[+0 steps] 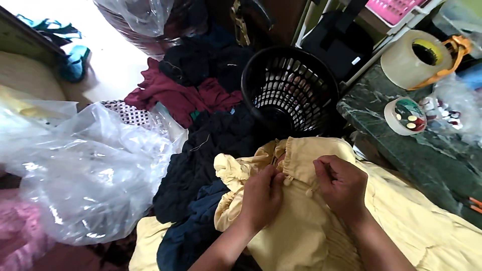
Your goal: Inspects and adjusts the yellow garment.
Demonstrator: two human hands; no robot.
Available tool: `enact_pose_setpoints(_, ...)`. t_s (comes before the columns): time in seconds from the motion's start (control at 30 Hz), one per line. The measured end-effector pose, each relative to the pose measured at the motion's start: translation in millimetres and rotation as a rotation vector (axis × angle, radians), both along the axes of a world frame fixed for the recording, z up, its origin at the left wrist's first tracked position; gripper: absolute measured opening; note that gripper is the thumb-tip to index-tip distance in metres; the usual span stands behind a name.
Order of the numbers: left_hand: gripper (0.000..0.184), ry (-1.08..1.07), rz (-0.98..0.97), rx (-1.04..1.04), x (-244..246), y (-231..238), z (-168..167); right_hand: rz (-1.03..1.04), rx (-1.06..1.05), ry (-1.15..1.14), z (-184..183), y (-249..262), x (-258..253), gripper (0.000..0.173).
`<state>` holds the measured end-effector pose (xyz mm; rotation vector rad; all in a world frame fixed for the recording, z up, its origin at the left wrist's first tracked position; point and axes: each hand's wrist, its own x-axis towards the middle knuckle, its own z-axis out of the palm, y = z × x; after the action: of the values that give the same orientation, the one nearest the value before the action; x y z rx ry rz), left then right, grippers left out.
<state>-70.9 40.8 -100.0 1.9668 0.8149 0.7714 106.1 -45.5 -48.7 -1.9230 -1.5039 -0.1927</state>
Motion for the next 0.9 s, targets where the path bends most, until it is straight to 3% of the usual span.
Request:
enact_pose_setpoints(0.17,0.028,-0.087,-0.040,-0.247,-2,9,2,0.001,0.010,0.001,0,0,0,0.028)
enact_pose_setpoints(0.4,0.030,-0.226,-0.136,-0.425,-6,15,6,-0.003,0.005,-0.016,0,0,0,0.029)
enact_pose_setpoints(0.67,0.023,-0.216,-0.102,-0.343,-3,13,8,0.004,-0.041,0.044,3,0,1,0.028)
enact_pose_setpoints(0.9,0.022,-0.209,-0.103,-0.400,-5,13,3,0.014,-0.046,0.077,3,-1,3,0.028)
